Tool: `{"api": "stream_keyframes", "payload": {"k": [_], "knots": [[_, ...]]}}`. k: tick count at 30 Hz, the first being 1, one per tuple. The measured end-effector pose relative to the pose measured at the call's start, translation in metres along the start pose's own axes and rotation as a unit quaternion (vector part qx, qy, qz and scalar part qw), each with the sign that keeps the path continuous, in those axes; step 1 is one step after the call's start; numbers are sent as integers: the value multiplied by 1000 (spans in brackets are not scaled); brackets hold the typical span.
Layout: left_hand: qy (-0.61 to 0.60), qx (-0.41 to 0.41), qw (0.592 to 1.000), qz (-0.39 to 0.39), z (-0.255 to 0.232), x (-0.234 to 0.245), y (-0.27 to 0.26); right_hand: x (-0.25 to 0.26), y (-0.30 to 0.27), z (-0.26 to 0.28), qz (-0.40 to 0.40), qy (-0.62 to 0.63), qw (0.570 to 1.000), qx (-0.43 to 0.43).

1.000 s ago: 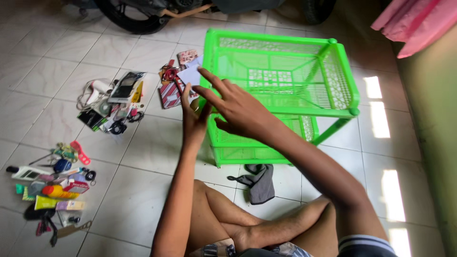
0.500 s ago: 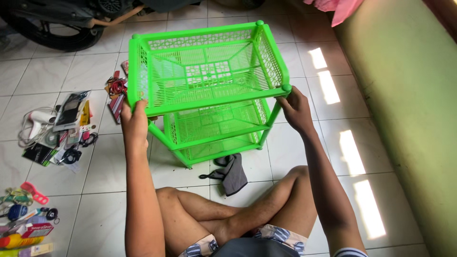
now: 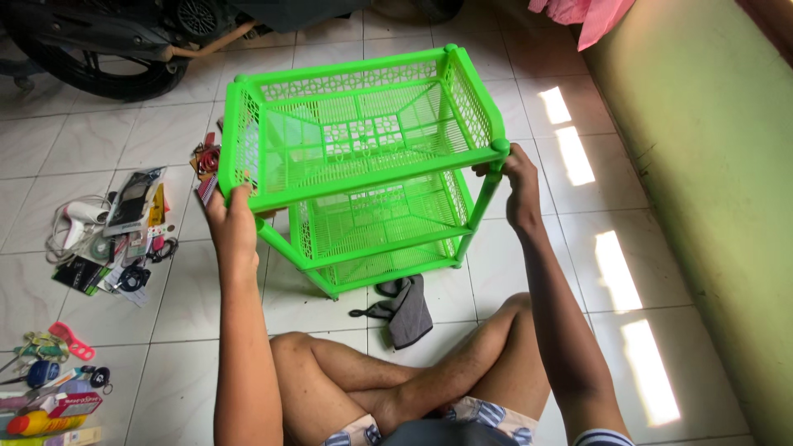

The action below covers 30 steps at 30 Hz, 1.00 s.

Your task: The person sits on the floor and removes books and papers from a green plastic shelving unit. They then disassemble the unit by removing the vertical support poles and separating the plastic basket sections.

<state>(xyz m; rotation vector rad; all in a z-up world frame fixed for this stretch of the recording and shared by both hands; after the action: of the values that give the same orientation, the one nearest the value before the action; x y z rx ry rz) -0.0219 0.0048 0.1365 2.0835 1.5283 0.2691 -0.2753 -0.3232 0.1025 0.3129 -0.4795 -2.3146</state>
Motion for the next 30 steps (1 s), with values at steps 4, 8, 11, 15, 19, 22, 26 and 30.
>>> {"api": "stream_keyframes", "payload": {"k": [4,8,11,15,19,22,26,30], "knots": [[5,-75,997,13,-4,-2,-3,20,44,-35,-4,51,985,-166],[5,-12,1000,15,0,-7,-1,28,122,-51,17,-71,995,-75],[19,-14,1000,6,-1,-3,-5,11,166,-65,121,-44,992,19],[50,-42,998,-13,4,5,-3,-4,235,-110,126,23,992,3],[31,-9,999,-28,17,13,-2,-4,261,-129,90,-121,988,14],[34,-52,997,-36,14,11,-1,-8,266,-108,67,-250,966,12],[-17,-38,998,-56,16,6,-3,-12,249,-46,80,-125,988,40],[-83,39,993,-81,13,10,-7,-6,200,12,104,55,992,47]]}}
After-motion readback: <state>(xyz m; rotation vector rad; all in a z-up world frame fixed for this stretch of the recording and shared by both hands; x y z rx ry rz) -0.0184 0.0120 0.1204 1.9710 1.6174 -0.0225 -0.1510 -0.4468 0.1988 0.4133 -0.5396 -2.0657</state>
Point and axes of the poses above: each hand's wrist, its own y-axis towards the middle knuckle, its own x-axis out of the back of the hand, z = x × y, the point moved 7 cm from there along y, towards the middle knuckle, and after that the axes turned 11 degrees about -x, right-handed, at the moved point
